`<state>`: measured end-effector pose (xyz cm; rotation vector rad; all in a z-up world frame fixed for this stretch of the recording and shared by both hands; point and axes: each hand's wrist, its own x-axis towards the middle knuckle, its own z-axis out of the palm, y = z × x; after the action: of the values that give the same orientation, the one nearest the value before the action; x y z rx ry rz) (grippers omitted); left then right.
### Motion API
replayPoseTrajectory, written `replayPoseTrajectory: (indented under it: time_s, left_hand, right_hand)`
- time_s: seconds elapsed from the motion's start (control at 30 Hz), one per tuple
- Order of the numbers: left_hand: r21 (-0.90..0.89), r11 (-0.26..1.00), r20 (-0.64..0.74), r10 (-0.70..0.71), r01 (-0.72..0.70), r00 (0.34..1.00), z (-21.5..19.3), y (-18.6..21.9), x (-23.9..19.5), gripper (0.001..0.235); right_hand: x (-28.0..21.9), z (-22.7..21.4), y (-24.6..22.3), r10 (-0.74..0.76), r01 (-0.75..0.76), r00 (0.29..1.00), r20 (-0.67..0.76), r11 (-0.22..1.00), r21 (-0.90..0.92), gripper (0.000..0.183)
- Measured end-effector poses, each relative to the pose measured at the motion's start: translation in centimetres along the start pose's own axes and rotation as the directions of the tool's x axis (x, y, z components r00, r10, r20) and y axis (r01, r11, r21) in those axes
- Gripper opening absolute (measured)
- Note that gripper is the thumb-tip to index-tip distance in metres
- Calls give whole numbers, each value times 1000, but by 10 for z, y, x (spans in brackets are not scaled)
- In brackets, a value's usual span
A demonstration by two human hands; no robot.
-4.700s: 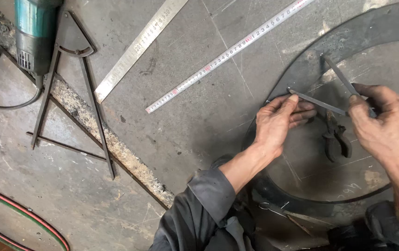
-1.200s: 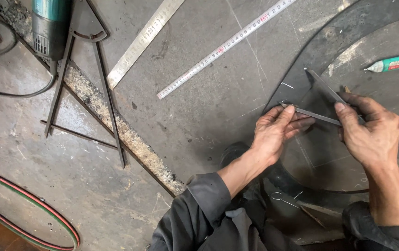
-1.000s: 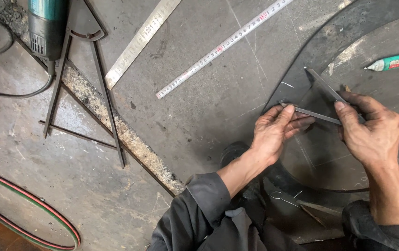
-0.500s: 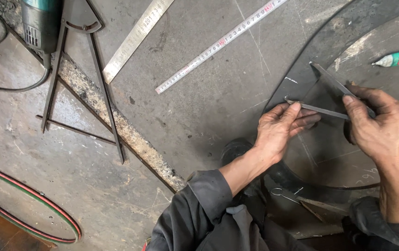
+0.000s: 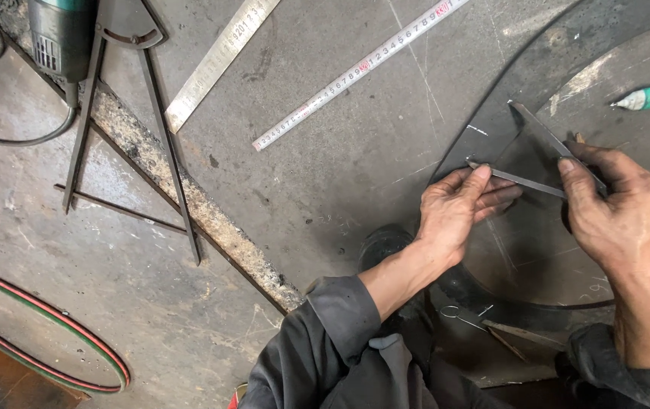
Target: Measuring and marking a circular metal plate using a wing divider and a green marker on a workshop floor.
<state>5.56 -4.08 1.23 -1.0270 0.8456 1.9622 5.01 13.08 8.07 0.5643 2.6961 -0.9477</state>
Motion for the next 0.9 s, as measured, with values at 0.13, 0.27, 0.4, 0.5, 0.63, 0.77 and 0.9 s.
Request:
replayPoseTrajectory:
  time_s: [0.13, 0.27, 0.4, 0.5, 0.63, 0.77, 0.9]
  left_hand:
    - [15, 1000, -14, -10, 10, 1000, 0, 1, 0, 27]
    - [-2, 1000, -17, 2, -2, 1000, -1, 0, 1, 28]
    - [28, 1000, -24, 8, -7, 1000, -3, -1, 1, 29]
    - [21, 1000, -33, 12, -11, 999, -3, -3, 2, 29]
    - [40, 999, -40, 22, -20, 999, -3, -4, 2, 29]
    - [47, 998, -42, 36, -34, 998, -3, -2, 0, 30]
    - [72, 997, -44, 34, -31, 998, -4, -4, 1, 32]
  right_hand:
    - [0, -1, -9, 11, -11, 1000, 6, 999, -51, 20]
    - [2, -2, -15, -7, 8, 1000, 4, 997, -72, 21]
    - [2, -4, -16, -33, 33, 999, 1, 998, -57, 23]
    - [3, -4, -19, -72, 72, 997, -2, 993, -94, 22]
    - [3, -4, -23, -20, 20, 1000, 3, 999, -43, 23]
    - [2, -4, -27, 2, -1, 1000, 13, 998, -63, 24]
    - [1, -4, -26, -44, 44, 999, 4, 996, -78, 22]
